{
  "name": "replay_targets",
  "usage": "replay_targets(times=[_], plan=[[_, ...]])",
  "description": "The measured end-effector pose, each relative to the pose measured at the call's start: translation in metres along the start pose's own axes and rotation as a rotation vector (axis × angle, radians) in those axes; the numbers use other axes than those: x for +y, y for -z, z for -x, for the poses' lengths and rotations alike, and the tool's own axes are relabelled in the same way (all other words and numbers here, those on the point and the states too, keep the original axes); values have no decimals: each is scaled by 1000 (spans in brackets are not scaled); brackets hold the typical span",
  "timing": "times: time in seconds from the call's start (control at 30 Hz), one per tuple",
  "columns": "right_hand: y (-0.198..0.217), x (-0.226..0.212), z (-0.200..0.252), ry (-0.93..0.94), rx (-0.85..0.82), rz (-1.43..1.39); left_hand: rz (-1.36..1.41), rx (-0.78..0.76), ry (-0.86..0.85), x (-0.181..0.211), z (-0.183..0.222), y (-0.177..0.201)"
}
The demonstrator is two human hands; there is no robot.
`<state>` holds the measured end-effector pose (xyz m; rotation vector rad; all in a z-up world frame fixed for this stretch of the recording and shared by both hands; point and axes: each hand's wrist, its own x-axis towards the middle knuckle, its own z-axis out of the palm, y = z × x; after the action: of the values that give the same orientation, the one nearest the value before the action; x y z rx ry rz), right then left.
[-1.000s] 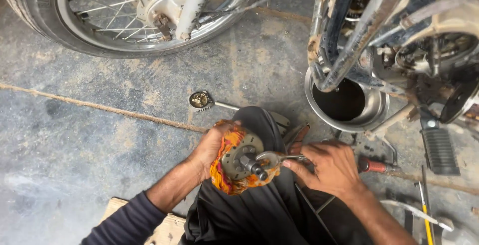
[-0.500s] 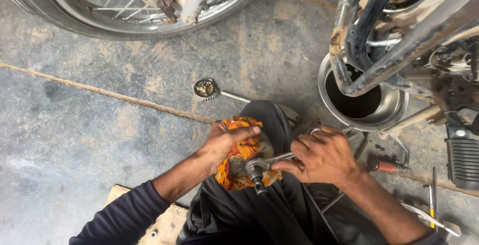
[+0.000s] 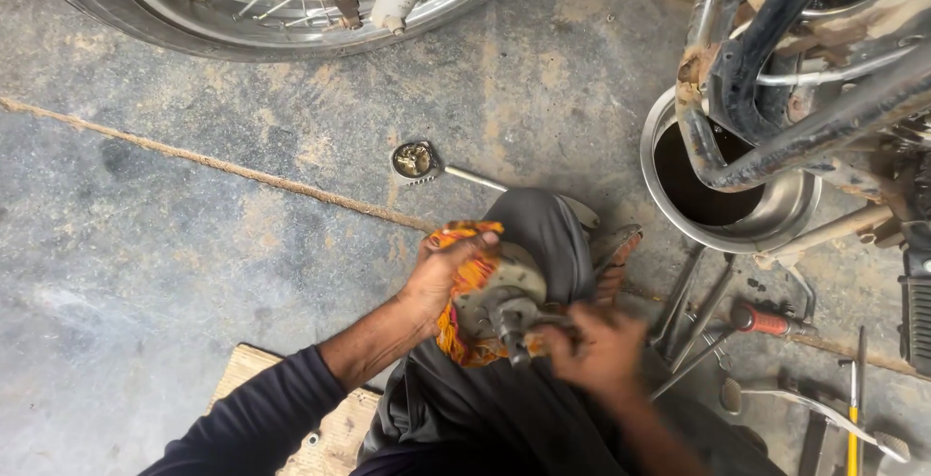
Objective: The recorder is performing maintenance on a motorcycle engine, involving dismantling parts, cleaning components with a cloth, and using tools like a T-handle socket wrench and pliers to adjust or remove elements inside the engine case.
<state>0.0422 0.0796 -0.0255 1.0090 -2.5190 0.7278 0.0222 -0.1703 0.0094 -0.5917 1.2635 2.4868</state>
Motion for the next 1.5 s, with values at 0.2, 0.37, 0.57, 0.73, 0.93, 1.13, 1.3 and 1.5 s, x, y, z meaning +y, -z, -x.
replay_targets(times=[0.2, 0.37, 0.57, 0.73, 0.93, 1.13, 1.3, 1.5], plan=[[-4, -28, 17, -299, 169, -212, 80, 44, 3, -11, 1, 10], [58, 6, 11, -261, 69, 156, 133, 8, -10, 1, 2, 0], [129, -18, -100, 378, -156, 443, -92, -88, -78, -1, 8, -14], [136, -57, -153, 1078, -537, 845, -431, -34, -113, 21, 28, -35], [116, -33, -146, 877, -495, 623, -345, -55, -110, 12, 23, -31], [104, -5, -132, 806, -275, 505, -182, -87, -130, 6, 15, -18], [59, 7, -56, 415, -33, 379, -193, -73, -150, -5, 6, -10], [30, 2, -5, 119, 187, 227, -257, -140, -122, 3, 14, -21]])
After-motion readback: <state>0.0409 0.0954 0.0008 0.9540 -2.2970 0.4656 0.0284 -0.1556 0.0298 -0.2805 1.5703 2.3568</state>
